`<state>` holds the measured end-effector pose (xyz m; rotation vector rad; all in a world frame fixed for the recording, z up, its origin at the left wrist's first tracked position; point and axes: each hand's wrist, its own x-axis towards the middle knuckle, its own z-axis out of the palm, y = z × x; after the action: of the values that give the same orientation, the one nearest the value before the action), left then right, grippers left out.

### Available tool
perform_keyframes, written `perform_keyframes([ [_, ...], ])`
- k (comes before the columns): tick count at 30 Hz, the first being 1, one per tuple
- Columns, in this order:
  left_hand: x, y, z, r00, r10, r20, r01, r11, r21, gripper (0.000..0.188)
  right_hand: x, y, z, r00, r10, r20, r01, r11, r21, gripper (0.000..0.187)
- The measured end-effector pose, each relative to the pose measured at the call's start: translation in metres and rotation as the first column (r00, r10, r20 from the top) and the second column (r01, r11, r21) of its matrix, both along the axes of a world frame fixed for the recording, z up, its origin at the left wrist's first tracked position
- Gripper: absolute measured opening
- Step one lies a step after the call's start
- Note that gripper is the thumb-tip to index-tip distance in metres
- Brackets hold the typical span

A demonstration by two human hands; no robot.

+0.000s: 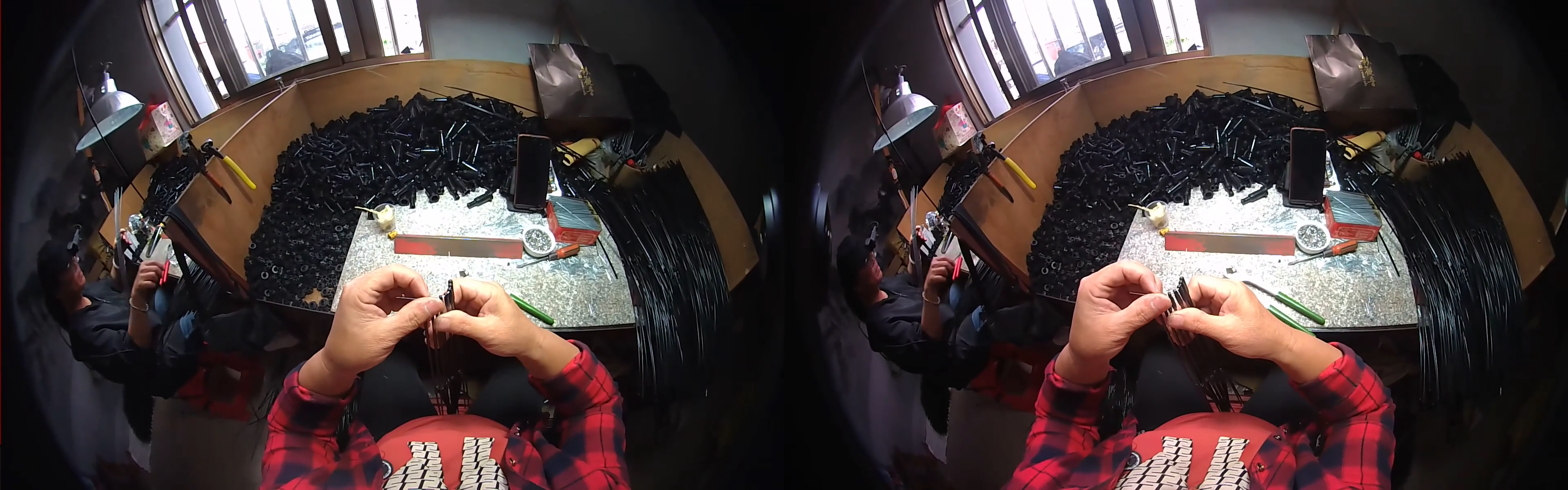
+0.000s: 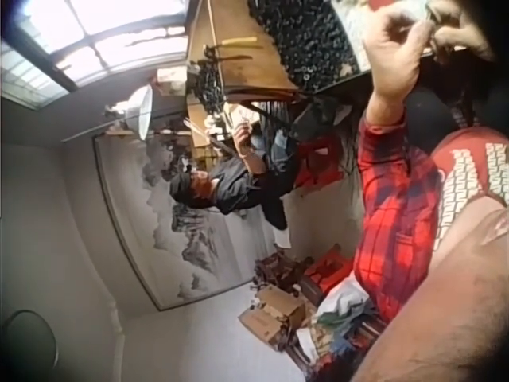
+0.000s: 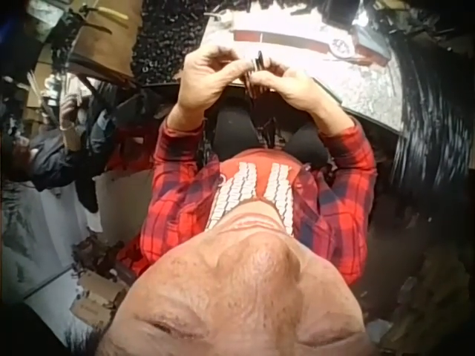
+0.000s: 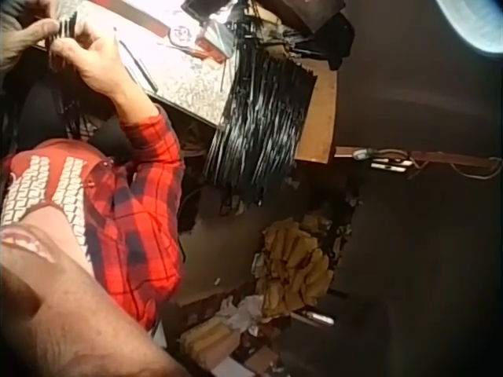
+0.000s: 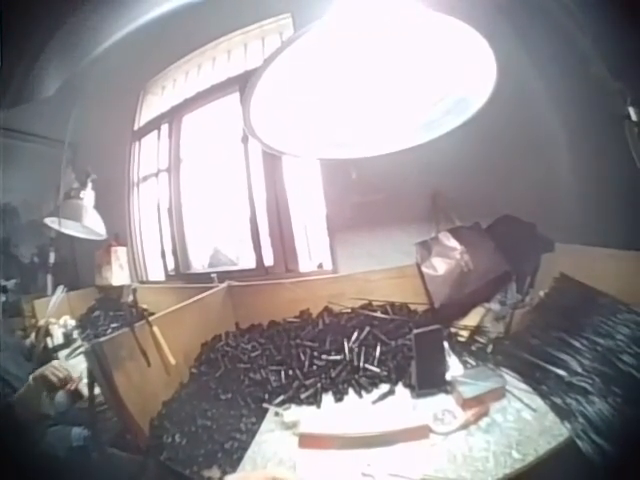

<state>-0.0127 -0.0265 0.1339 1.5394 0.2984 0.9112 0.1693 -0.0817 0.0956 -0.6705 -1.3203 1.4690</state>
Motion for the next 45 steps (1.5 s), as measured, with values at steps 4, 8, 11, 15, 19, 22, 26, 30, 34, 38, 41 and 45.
perform_keyframes([
  [4,-0.001,0.003,-0.001,1.000,-0.020,0.010,0.020,1.000,0.004,0.010,-0.001,-0.001,0.003,1.000,-0.009,-0.001,0.009,1.000,-0.004,0.011],
  [8,-0.001,0.002,-0.005,1.000,-0.002,0.021,0.002,1.000,-0.018,0.018,-0.003,0.001,0.001,1.000,-0.002,-0.020,0.003,1.000,0.021,0.011],
  [11,-0.002,0.005,-0.007,1.000,0.022,0.004,-0.022,1.000,-0.011,0.019,-0.004,0.003,0.002,1.000,0.003,-0.013,-0.003,1.000,0.025,0.011],
  [15,-0.003,0.005,-0.008,0.999,0.035,0.005,-0.035,0.999,0.000,0.014,-0.006,0.004,0.004,1.000,-0.018,0.019,0.018,1.000,0.021,0.009],
  [19,-0.003,0.001,-0.006,1.000,0.000,-0.011,-0.001,0.998,-0.067,0.014,-0.002,0.002,-0.008,0.996,-0.079,0.037,0.078,0.996,0.035,0.008],
  [22,-0.001,0.000,-0.005,0.999,0.012,-0.042,-0.014,0.999,-0.045,0.013,-0.005,-0.002,-0.006,0.995,-0.094,0.045,0.093,0.996,0.007,0.011],
  [26,-0.002,0.005,-0.011,0.999,0.015,-0.033,-0.017,0.997,-0.070,0.013,-0.010,0.000,-0.003,0.991,-0.123,0.056,0.124,0.992,-0.007,0.013],
  [30,-0.003,0.007,-0.007,1.000,-0.019,-0.023,0.016,0.995,-0.103,0.010,-0.013,0.003,-0.003,0.989,-0.140,0.048,0.141,0.990,-0.016,0.014],
  [34,-0.003,0.016,-0.015,0.998,-0.020,0.067,0.027,0.994,-0.106,0.009,-0.015,0.011,-0.006,0.989,-0.143,0.041,0.142,0.990,0.022,0.015],
  [38,-0.008,0.023,-0.028,0.987,-0.025,0.156,0.042,0.994,-0.105,0.015,-0.020,0.014,-0.005,0.986,-0.164,0.027,0.164,0.986,0.009,0.020],
  [41,-0.008,0.026,-0.032,0.980,-0.023,0.197,0.047,0.992,-0.117,0.014,-0.025,0.016,-0.006,0.984,-0.173,0.038,0.173,0.985,-0.007,0.023],
  [45,-0.012,0.028,-0.026,0.988,-0.073,0.134,0.095,0.981,-0.168,0.014,-0.029,0.017,-0.009,0.961,-0.269,0.064,0.267,0.963,0.043,0.032],
])
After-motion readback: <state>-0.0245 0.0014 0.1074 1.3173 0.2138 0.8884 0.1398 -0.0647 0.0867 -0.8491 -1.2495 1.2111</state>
